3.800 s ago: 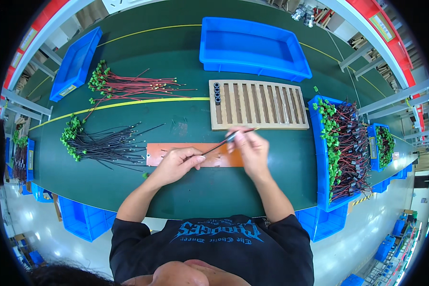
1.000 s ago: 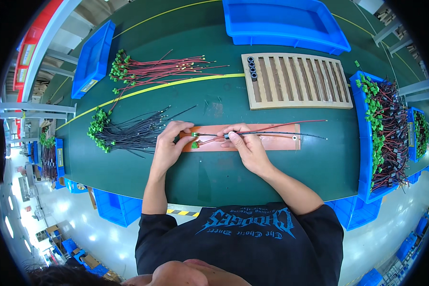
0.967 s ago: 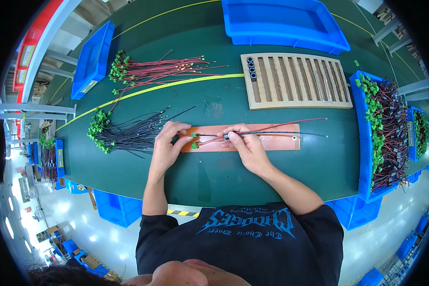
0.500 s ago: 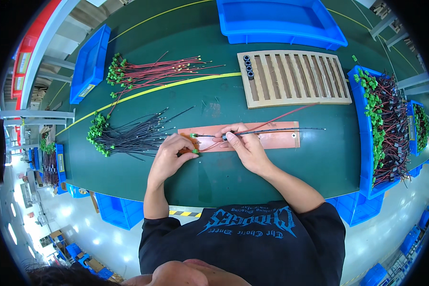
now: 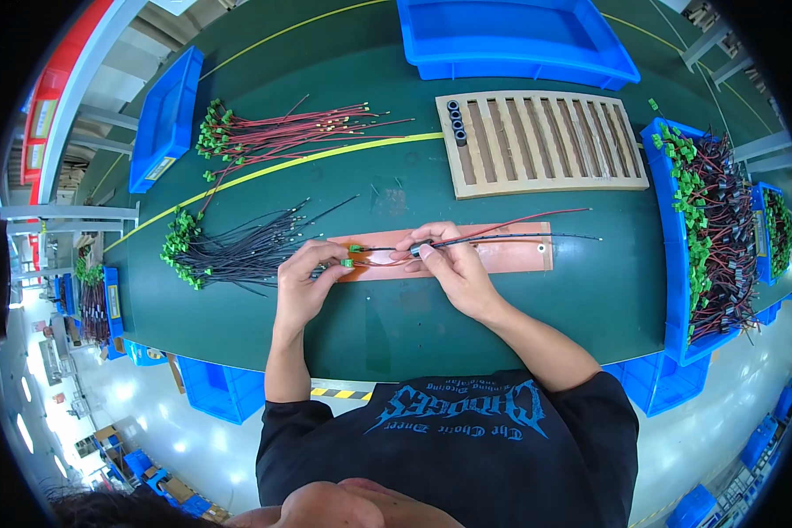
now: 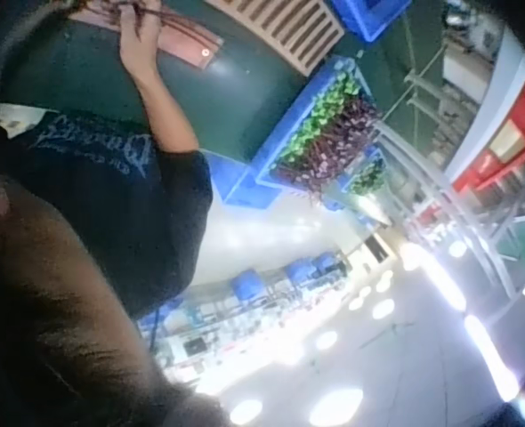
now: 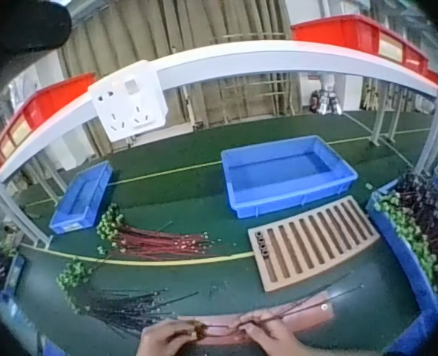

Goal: The person assembles wire harnesses by hand at a factory workstation. They pick up black and red wires, insert them into a small orange jig, and use a crimping tool to attach green plastic connectors. The finished units are placed into a blue bin.

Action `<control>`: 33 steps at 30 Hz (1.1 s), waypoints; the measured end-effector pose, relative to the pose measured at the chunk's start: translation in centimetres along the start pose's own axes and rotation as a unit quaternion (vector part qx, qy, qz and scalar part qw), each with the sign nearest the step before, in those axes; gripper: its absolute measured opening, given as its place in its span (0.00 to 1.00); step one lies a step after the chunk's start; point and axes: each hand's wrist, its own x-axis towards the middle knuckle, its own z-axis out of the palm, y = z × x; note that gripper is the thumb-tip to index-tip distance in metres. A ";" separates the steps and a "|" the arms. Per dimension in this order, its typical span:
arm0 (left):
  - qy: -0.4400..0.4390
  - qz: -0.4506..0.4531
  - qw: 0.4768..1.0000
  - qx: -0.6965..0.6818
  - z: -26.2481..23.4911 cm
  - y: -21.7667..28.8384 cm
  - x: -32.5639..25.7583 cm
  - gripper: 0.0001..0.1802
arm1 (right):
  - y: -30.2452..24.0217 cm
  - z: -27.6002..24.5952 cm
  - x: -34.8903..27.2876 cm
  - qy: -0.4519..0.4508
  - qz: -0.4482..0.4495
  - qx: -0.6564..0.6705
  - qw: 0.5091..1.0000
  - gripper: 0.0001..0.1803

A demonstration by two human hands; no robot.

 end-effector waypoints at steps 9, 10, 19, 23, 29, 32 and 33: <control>-0.001 -0.055 0.998 0.024 1.4 -0.3 -0.2 0.19 | 0.0 0.2 0.1 -0.008 -0.018 -0.018 1.000 0.11; -0.008 -0.058 0.998 0.039 1.5 -0.1 -0.1 0.20 | 0.1 0.1 0.1 -0.012 -0.023 -0.029 0.999 0.11; -0.028 0.020 0.995 0.092 0.9 -1.2 0.5 0.19 | -0.6 0.7 0.1 -0.012 0.007 -0.020 1.000 0.19; -0.033 0.003 0.996 0.079 0.9 -1.6 0.5 0.19 | -0.7 0.9 0.3 0.012 0.000 -0.083 0.996 0.19; -0.047 -0.030 0.996 0.065 0.8 -1.3 0.6 0.20 | -0.3 -0.4 0.2 -0.034 0.021 -0.029 0.999 0.17; -0.047 -0.025 0.997 0.063 0.7 -1.3 0.8 0.20 | 0.2 -0.3 0.3 -0.045 -0.046 -0.035 0.997 0.16; -0.045 -0.023 0.997 0.064 0.8 -1.4 0.7 0.20 | 0.4 -0.2 0.3 -0.029 -0.029 -0.017 0.999 0.16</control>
